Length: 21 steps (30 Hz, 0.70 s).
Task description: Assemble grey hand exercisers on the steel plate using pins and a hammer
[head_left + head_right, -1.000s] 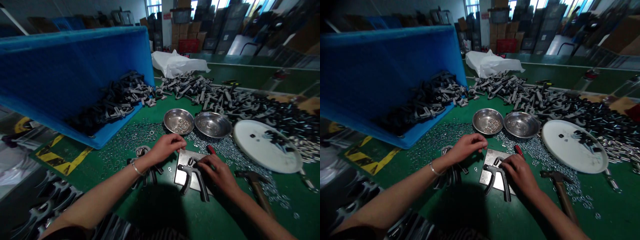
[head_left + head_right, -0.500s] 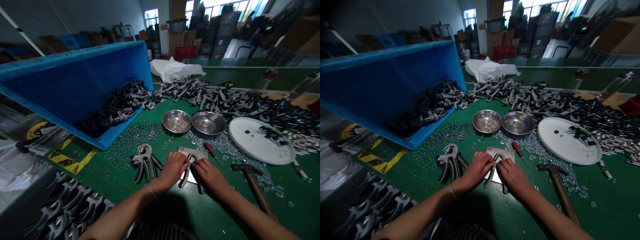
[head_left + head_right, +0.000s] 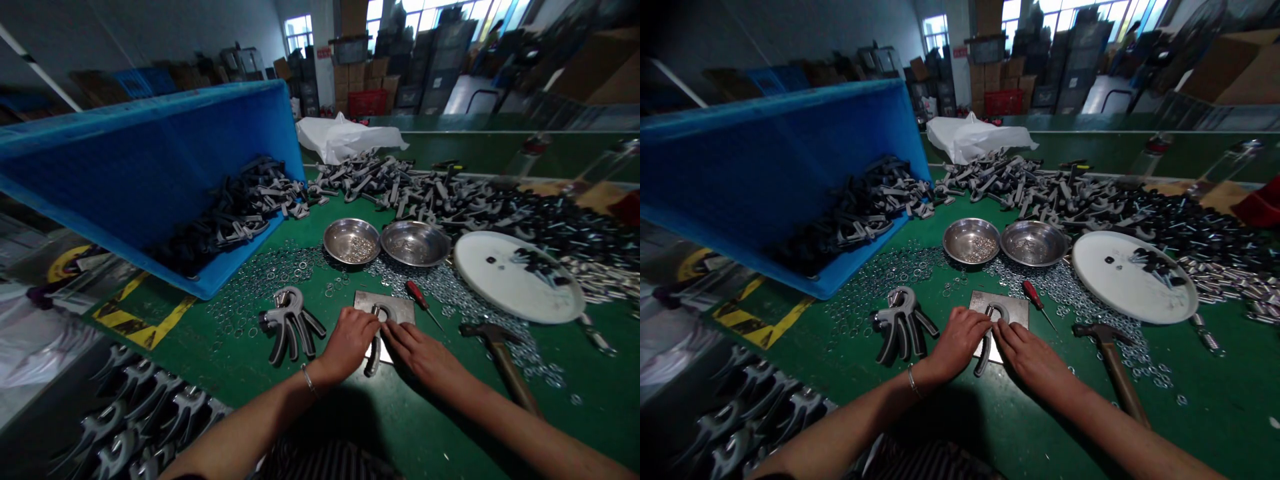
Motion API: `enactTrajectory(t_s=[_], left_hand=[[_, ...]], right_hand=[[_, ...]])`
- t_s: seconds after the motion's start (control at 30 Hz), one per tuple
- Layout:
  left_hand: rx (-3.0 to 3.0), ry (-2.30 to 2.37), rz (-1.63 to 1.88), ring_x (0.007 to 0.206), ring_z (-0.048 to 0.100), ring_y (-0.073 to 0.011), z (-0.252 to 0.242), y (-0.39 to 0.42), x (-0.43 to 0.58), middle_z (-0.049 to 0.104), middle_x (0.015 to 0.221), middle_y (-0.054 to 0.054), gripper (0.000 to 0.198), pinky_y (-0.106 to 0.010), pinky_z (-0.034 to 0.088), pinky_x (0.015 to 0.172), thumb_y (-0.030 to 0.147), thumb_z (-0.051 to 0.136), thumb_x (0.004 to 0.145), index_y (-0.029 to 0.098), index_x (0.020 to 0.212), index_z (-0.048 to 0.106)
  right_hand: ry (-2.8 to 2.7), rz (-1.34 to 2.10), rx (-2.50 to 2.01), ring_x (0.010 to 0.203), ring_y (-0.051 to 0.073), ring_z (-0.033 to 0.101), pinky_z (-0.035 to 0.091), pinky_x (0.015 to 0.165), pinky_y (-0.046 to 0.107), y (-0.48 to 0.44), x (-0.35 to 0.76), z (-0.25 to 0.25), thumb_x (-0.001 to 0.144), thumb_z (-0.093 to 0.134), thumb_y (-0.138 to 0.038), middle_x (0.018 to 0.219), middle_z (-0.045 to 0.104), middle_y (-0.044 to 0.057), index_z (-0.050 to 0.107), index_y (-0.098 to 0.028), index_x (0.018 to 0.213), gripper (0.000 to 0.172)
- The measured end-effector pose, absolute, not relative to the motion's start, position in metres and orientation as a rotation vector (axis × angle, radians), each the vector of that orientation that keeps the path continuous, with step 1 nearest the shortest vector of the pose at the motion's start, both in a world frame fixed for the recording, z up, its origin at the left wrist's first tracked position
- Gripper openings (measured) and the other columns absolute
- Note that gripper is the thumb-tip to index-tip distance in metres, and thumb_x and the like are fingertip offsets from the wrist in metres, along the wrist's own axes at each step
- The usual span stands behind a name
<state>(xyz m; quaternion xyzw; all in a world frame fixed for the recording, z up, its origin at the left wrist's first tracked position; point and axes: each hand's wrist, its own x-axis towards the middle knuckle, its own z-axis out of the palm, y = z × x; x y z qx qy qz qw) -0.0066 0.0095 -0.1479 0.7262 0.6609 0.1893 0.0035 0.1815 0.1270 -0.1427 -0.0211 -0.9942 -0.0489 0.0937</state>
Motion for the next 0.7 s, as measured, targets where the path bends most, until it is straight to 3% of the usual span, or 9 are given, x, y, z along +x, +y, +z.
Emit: enactTrajectory(t_s=[0.17,0.43,0.57,0.7], left_hand=[[2.470,2.060,0.431,0.126,0.047,-0.0236,-0.148,-0.005,-0.003,0.055,0.139,-0.012,0.039,-0.040,0.033,0.105,0.019,0.041,0.102,0.011,0.140,0.045],[2.443,2.110,0.333,0.131,0.045,-0.0225,-0.146,-0.007,-0.003,0.052,0.145,-0.012,0.041,-0.040,0.034,0.106,0.022,0.039,0.103,0.015,0.144,0.044],[2.477,2.103,0.239,0.134,0.043,-0.0218,-0.145,-0.011,-0.002,0.047,0.149,-0.012,0.042,-0.040,0.034,0.107,0.021,0.038,0.103,0.014,0.145,0.041],[2.436,2.152,0.185,0.132,0.045,-0.0233,-0.143,-0.012,0.002,0.045,0.151,-0.011,0.043,-0.041,0.035,0.106,0.019,0.036,0.103,0.013,0.146,0.041]], right_hand=[[-2.963,-0.065,-0.140,0.106,0.028,0.060,0.059,0.089,0.043,0.127,0.186,-0.142,0.089,0.044,-0.004,0.137,0.059,0.019,0.043,-0.009,0.145,0.056],[-3.010,0.053,-0.214,0.107,0.029,0.060,0.058,0.091,0.045,0.119,0.182,-0.132,0.088,0.045,-0.003,0.137,0.058,0.020,0.048,-0.009,0.142,0.055],[-2.971,0.315,-0.238,0.117,0.026,0.057,0.054,0.097,0.043,0.124,0.198,-0.128,0.091,0.039,-0.003,0.142,0.054,0.015,0.050,-0.019,0.141,0.054],[-2.792,0.423,-0.627,0.115,0.028,0.059,0.051,0.097,0.046,0.141,0.258,-0.130,0.094,0.039,-0.016,0.131,0.061,0.016,0.056,-0.018,0.135,0.044]])
